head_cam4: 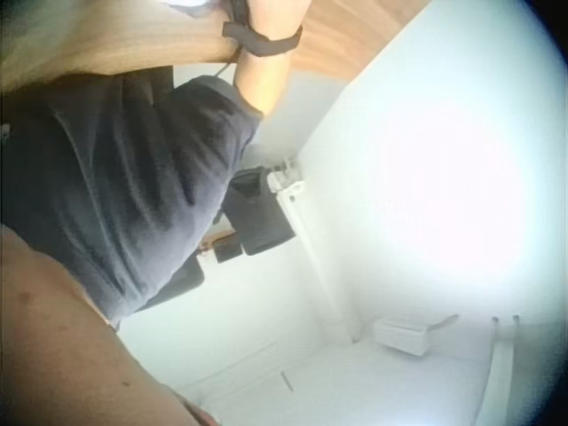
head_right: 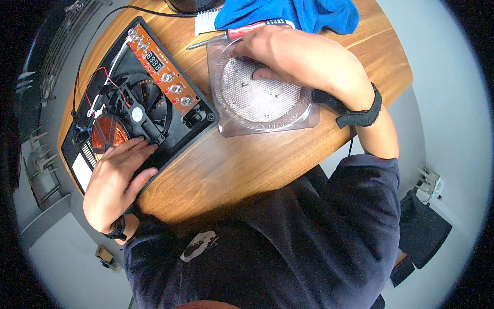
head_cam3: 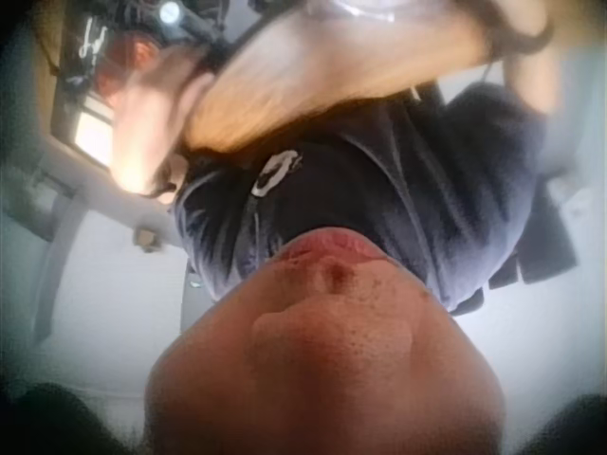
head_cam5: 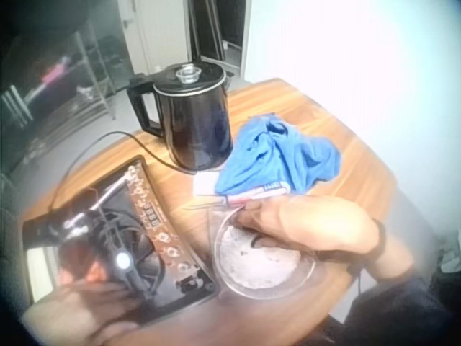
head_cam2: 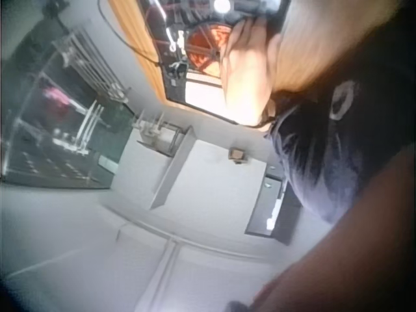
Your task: The person assembles an electronic device on a wooden table. They wipe a circuit board with a blue cloth, position a copper coil, connect wires, and use a screwdriver to secure components inside a black plastic housing.
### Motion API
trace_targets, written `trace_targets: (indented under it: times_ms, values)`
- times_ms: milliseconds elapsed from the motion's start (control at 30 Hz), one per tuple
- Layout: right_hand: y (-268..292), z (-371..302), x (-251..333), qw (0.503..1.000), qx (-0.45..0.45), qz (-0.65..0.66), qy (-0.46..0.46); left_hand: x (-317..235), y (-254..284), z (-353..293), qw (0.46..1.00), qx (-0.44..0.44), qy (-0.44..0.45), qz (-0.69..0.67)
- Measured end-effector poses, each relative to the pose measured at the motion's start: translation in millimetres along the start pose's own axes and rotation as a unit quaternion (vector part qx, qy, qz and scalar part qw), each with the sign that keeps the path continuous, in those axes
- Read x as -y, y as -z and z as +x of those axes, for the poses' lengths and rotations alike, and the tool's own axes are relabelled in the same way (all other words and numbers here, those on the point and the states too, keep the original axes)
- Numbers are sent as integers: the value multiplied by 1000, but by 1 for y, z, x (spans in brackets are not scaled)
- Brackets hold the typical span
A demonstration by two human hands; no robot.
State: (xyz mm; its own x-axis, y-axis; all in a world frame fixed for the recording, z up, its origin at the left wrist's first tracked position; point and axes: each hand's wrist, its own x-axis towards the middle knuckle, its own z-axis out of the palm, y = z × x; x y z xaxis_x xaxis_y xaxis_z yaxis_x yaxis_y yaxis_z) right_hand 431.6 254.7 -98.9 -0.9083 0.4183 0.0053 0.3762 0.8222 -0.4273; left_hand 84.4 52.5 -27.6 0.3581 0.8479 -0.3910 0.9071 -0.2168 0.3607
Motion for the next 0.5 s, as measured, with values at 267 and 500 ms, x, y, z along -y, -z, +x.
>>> trace_targets:
  times_ms: [267, 500]
  values:
    - [8, 17, -8, 998, 43, -40, 28, -1, 0, -4, 1000, 2, -9, 16]
    - [19, 22, -5, 991, 135, -14, 13, 4, 1, -5, 998, 38, -30, 31]
